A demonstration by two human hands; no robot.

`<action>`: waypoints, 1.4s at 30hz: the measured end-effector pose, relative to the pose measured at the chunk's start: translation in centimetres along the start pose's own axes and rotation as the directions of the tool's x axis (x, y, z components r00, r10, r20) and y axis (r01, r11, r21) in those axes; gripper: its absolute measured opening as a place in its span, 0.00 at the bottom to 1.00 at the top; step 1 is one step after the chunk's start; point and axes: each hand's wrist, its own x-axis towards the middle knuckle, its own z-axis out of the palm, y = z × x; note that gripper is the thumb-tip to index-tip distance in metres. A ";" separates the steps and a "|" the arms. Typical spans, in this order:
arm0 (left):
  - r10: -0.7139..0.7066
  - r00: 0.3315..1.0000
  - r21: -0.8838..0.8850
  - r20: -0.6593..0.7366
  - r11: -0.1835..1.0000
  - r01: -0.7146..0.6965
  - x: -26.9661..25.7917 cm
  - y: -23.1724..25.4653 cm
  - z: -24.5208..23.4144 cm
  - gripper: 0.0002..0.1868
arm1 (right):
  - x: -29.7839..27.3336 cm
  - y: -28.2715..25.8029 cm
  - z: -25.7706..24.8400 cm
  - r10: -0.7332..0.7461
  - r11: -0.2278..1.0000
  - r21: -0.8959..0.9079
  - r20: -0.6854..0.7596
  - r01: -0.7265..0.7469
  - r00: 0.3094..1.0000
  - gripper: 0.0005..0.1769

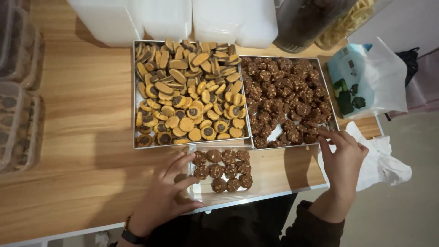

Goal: Cleaning a plastic container and packing chocolate snacks into it from a tray

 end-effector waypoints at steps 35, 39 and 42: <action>-0.092 0.993 -0.018 0.080 0.995 0.093 -0.7 0.1 -0.4 0.39 | 5.2 3.5 6.8 -0.331 0.943 -0.005 -0.048 0.331 0.942 0.04; -0.061 0.997 0.003 0.049 0.998 0.061 -0.7 0.0 -0.3 0.40 | 5.3 3.8 7.2 -0.354 0.935 -0.008 -0.047 0.355 0.934 0.06; -0.052 0.998 -0.018 0.035 0.998 0.053 -0.8 -0.1 -0.2 0.39 | 5.0 3.9 6.7 -0.341 0.936 -0.077 0.034 0.343 0.939 0.08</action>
